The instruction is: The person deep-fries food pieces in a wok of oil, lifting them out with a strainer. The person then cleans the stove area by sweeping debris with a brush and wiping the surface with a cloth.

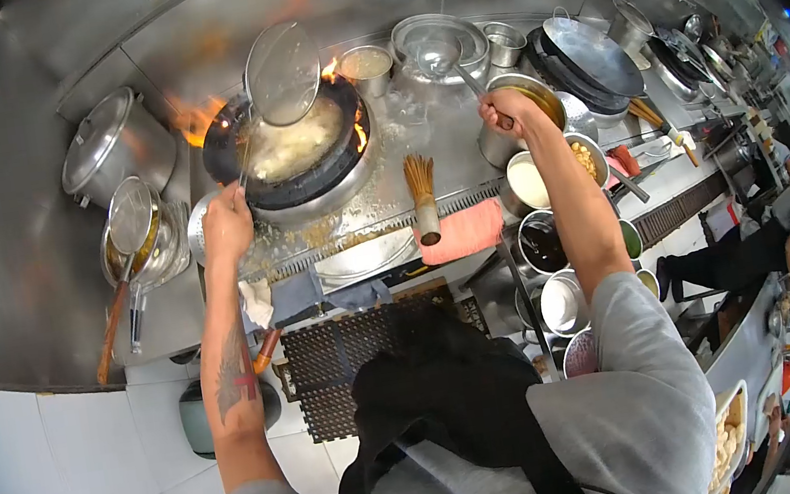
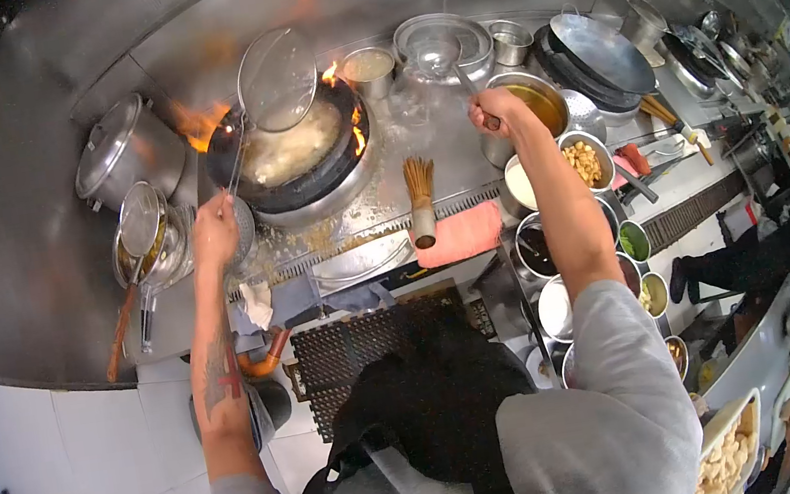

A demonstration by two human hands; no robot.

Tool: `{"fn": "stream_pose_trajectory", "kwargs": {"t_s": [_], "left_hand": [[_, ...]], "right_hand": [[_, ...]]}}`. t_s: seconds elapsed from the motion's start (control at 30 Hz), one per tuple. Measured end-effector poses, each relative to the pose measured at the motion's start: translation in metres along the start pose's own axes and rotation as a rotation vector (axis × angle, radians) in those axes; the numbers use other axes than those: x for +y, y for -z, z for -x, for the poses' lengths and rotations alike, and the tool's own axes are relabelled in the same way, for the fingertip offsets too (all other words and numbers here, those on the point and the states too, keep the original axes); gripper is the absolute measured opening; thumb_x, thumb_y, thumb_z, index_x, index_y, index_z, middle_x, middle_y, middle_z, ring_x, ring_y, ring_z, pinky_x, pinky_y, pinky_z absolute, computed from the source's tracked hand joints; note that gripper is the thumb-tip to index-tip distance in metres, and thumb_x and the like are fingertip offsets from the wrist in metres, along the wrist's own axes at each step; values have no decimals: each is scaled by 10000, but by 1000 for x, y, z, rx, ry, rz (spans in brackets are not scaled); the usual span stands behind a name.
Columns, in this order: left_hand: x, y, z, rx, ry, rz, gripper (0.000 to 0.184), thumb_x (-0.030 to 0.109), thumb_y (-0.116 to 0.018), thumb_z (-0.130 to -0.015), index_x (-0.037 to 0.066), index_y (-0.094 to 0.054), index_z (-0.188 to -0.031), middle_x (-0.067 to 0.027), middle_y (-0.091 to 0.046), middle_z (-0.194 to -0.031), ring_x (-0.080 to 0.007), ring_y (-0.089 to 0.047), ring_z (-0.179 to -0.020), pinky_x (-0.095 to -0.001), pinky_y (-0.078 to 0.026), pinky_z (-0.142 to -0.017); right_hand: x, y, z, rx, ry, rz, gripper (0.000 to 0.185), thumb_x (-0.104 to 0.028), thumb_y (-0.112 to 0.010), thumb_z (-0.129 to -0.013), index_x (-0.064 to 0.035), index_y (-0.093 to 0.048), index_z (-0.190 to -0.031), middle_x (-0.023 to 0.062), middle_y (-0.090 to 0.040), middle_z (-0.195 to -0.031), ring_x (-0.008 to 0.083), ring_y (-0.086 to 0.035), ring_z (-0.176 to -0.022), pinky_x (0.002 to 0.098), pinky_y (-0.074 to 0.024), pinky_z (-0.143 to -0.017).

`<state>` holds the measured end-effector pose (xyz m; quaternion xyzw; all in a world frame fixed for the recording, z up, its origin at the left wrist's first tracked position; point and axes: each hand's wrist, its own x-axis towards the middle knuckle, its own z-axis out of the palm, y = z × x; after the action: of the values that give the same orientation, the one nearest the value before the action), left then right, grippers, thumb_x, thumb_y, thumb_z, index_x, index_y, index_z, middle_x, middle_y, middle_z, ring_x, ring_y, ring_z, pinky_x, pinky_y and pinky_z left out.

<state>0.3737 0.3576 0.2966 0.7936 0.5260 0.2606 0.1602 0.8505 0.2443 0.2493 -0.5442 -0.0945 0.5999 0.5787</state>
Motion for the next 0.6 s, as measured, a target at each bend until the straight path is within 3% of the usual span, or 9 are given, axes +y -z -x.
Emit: {"fn": "stream_pose_trajectory", "kwargs": {"t_s": [0.17,0.27,0.37,0.4,0.53,0.6], "left_hand": [[-31,-1,-2,66,-91,64,278,220,-472,-884,27,-619,-1019,-252,-602,-936,-423,-562,-914,-441,-451,-797],[-46,-4,-4,95,-178,72,313,240,-465,-897,30,-619,-1069,-149,-594,-598,-245,-607,-550,-358,-463,-616],[-48,-2,-4,85,-153,59,308,250,-472,-897,49,-624,-1073,-143,-592,-593,-247,-611,-559,-361,-465,-615],[-38,6,0,-17,-46,142,285,219,-470,-880,45,-621,-1047,-244,-608,-943,-404,-574,-917,-427,-448,-816],[-44,1,-8,7,-40,81,285,225,-472,-881,54,-624,-1051,-240,-609,-950,-403,-573,-926,-425,-448,-825],[-45,3,-13,97,-238,-32,313,273,-469,-896,70,-620,-1079,-218,-636,-848,-357,-625,-818,-403,-471,-729]], "right_hand": [[59,-20,54,127,-59,378,232,-64,-382,-865,-65,-415,-635,1,-413,-534,78,-382,-400,199,-322,-336],[107,-46,97,200,-32,597,220,-85,-454,-845,-65,-451,-625,11,-440,-516,85,-401,-390,217,-288,-323],[142,-55,123,173,-52,622,182,-132,-484,-866,-77,-466,-693,-9,-445,-546,67,-386,-389,204,-282,-314],[150,-50,121,136,-39,576,163,-175,-498,-884,-87,-474,-750,-26,-452,-574,53,-377,-389,190,-280,-305],[152,-38,114,158,85,535,191,-154,-504,-868,-55,-476,-706,3,-450,-557,76,-390,-408,221,-290,-336],[143,-16,89,179,188,552,191,-158,-491,-873,-51,-480,-715,1,-446,-565,77,-384,-409,223,-295,-342]]}}
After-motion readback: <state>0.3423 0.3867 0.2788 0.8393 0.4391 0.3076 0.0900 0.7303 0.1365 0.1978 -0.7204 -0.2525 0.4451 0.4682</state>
